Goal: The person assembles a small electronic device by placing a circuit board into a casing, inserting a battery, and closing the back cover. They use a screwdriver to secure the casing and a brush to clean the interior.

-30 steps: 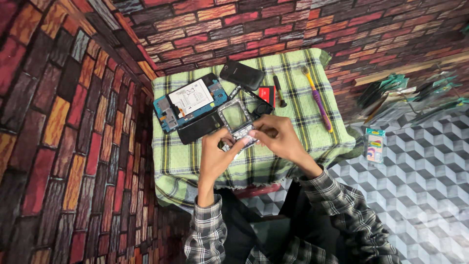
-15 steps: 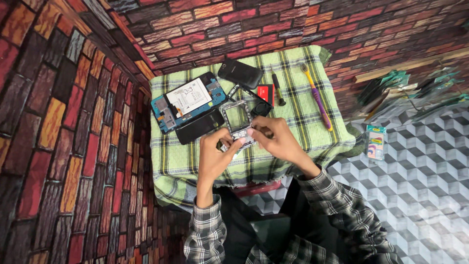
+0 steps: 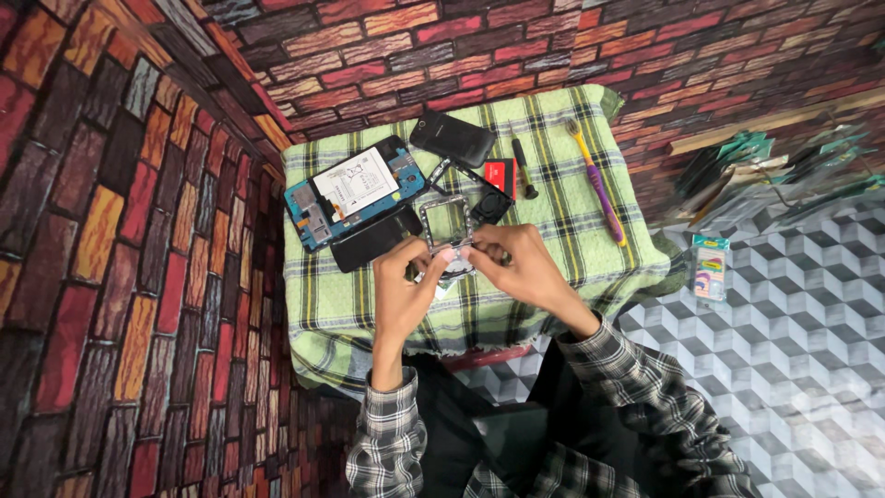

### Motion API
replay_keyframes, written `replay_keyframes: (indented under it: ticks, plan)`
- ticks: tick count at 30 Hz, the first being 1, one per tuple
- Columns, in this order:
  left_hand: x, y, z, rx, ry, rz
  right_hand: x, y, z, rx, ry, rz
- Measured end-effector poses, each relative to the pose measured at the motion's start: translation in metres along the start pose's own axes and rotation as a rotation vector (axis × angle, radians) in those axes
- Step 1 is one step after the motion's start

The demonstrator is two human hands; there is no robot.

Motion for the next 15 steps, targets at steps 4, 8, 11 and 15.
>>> replay_keyframes:
  ticks: [4,8,11,15]
  plan:
    - [-0.001,-0.001,-0.002,0.035,-0.016,-0.041,0.000,0.000,0.000,0.021,-0.021,0.018]
    - [-0.007,-0.002,-0.003,0.067,-0.016,-0.089,-0.002,-0.004,0.001,0.036,-0.041,0.020]
    - [-0.016,-0.007,-0.007,0.168,-0.061,-0.235,-0.008,-0.010,0.002,0.050,-0.078,0.044]
    - [-0.030,-0.010,-0.012,0.302,-0.138,-0.466,-0.025,-0.014,-0.001,0.003,-0.281,0.013]
Point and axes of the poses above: each hand's wrist, its own z-axis towards the middle knuckle, its own y-axis out of the palm, x = y × z, the point moved 6 cm from there along z, towards the middle knuckle, and after that the axes turned 4 degrees about y, right-handed, at the moved point
